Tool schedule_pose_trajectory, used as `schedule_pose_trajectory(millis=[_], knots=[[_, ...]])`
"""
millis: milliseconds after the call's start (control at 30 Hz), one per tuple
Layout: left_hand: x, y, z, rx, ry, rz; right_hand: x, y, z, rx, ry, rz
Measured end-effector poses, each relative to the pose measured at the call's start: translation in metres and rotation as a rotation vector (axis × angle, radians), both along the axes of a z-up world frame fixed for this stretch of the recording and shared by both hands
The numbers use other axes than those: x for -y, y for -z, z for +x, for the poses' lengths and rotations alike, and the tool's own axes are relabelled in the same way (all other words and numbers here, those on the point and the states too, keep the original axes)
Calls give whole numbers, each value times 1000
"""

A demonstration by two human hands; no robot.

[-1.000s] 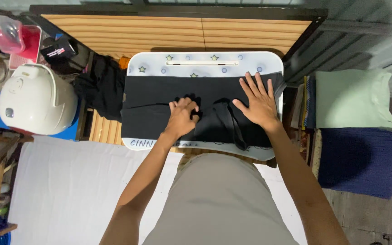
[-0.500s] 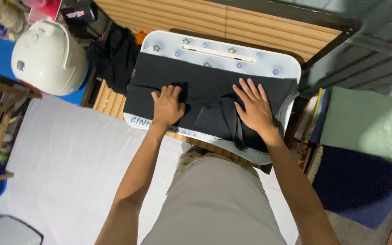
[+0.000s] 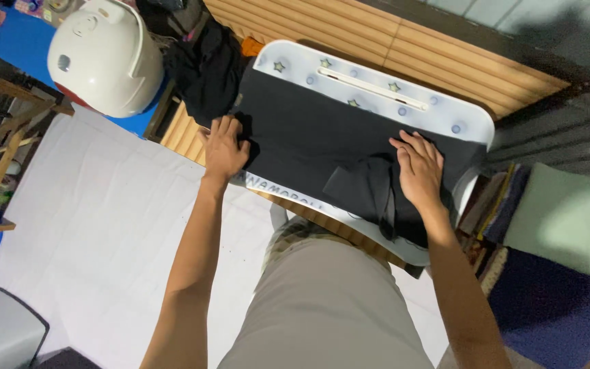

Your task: Folding a black t-shirt on a small desk area.

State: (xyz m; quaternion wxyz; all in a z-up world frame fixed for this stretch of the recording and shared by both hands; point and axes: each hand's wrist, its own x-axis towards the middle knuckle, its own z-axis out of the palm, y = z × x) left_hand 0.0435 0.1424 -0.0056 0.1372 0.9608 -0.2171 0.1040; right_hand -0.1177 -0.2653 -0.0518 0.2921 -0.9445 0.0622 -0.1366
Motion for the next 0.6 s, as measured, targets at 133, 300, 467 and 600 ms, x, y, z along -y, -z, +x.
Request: schedule_pose_trajectory(millis=[133, 300, 467, 600], knots=[[-21, -4, 12, -50, -12, -66, -28, -34, 24, -74, 76, -53], [-52, 16, 29, -166, -50, -176, -88, -50, 60, 98, -31, -189], [-70, 43, 39, -239, -86, -261, -158, -52, 96, 66, -197, -102], [-62, 59, 51, -28, 7, -373, -200, -30, 133, 42, -272, -73]])
